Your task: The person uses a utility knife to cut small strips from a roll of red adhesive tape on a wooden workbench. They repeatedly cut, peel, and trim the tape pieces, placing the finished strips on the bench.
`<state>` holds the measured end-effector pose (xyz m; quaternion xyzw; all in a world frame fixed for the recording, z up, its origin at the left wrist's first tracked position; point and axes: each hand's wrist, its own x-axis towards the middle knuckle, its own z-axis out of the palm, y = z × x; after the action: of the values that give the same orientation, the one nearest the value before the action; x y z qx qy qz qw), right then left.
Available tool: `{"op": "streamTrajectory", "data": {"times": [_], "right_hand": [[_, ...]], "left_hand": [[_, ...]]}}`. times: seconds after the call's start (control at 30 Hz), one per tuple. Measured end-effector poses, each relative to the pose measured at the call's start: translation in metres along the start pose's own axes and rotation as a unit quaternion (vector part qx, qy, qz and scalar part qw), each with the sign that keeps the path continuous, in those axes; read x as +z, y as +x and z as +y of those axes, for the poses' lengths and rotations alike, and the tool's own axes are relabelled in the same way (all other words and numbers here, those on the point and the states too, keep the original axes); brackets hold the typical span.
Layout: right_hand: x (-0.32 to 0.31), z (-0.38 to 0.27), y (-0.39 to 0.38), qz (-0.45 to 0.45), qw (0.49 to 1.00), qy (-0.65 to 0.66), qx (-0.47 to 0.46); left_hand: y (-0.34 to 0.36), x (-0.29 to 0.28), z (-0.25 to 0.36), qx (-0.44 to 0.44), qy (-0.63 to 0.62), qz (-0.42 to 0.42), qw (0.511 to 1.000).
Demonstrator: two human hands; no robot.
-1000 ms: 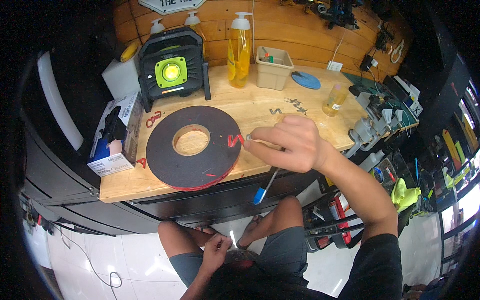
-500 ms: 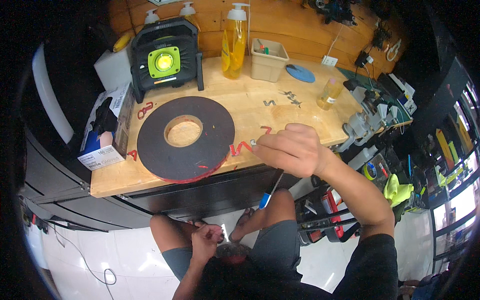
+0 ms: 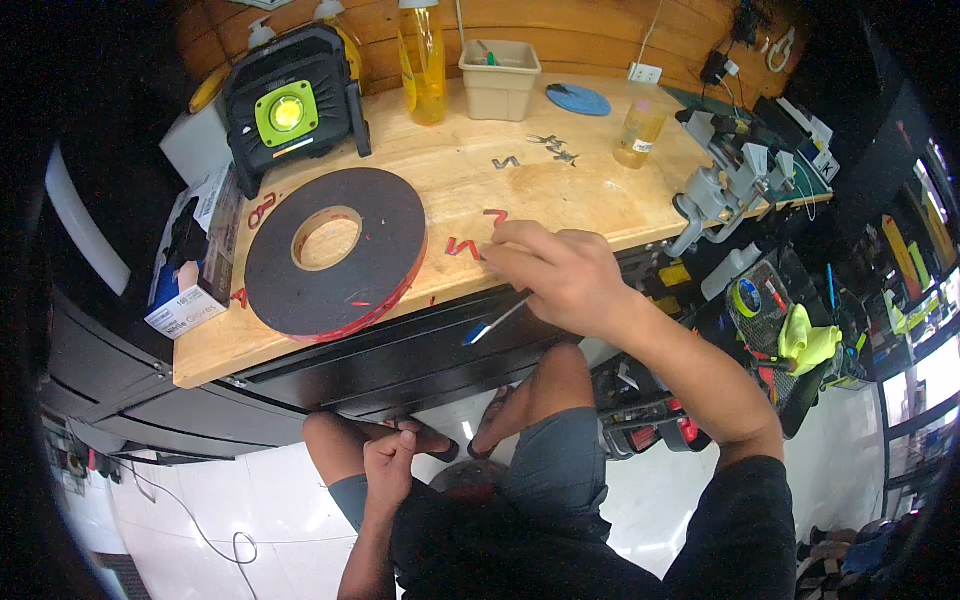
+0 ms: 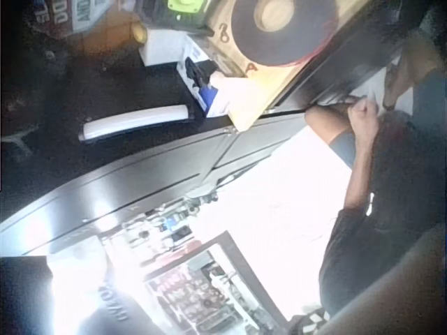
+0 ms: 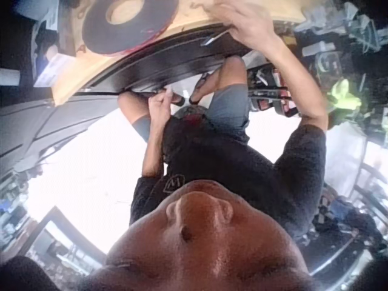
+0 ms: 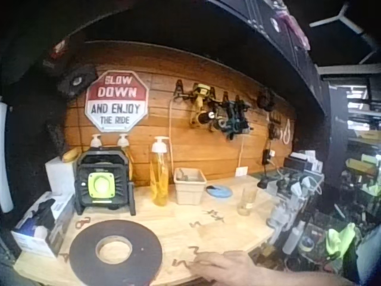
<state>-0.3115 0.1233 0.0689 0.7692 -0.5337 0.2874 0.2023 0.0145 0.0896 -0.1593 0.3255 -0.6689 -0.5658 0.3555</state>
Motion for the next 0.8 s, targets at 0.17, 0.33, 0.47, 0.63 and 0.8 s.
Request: {"op": "streamTrajectory", "data": {"times": [0.17,0.33,0.47,0.63,0.8], "right_hand": [[-0.024,-0.024,-0.019,0.107,0.977,0.063,0.174],[-0.018,-0.068,-0.066,0.064,0.92,0.227,0.314],[0.015,-0.102,-0.087,0.071,0.866,0.34,0.359],[0.03,-0.133,-0.092,0.067,0.811,0.437,0.384],[0.037,-0.146,-0.108,0.041,0.782,0.494,0.378]], "left_hand": [[0.005,0.007,0.036,-0.062,-0.007,0.022,0.998],[0.012,0.011,0.043,-0.172,-0.055,-0.034,0.983],[0.028,0.001,0.046,0.13,0.176,-0.115,0.969],[0.043,0.012,0.125,0.059,0.104,-0.018,0.993],[0.039,-0.023,0.155,0.053,0.025,0.045,0.997]]}}
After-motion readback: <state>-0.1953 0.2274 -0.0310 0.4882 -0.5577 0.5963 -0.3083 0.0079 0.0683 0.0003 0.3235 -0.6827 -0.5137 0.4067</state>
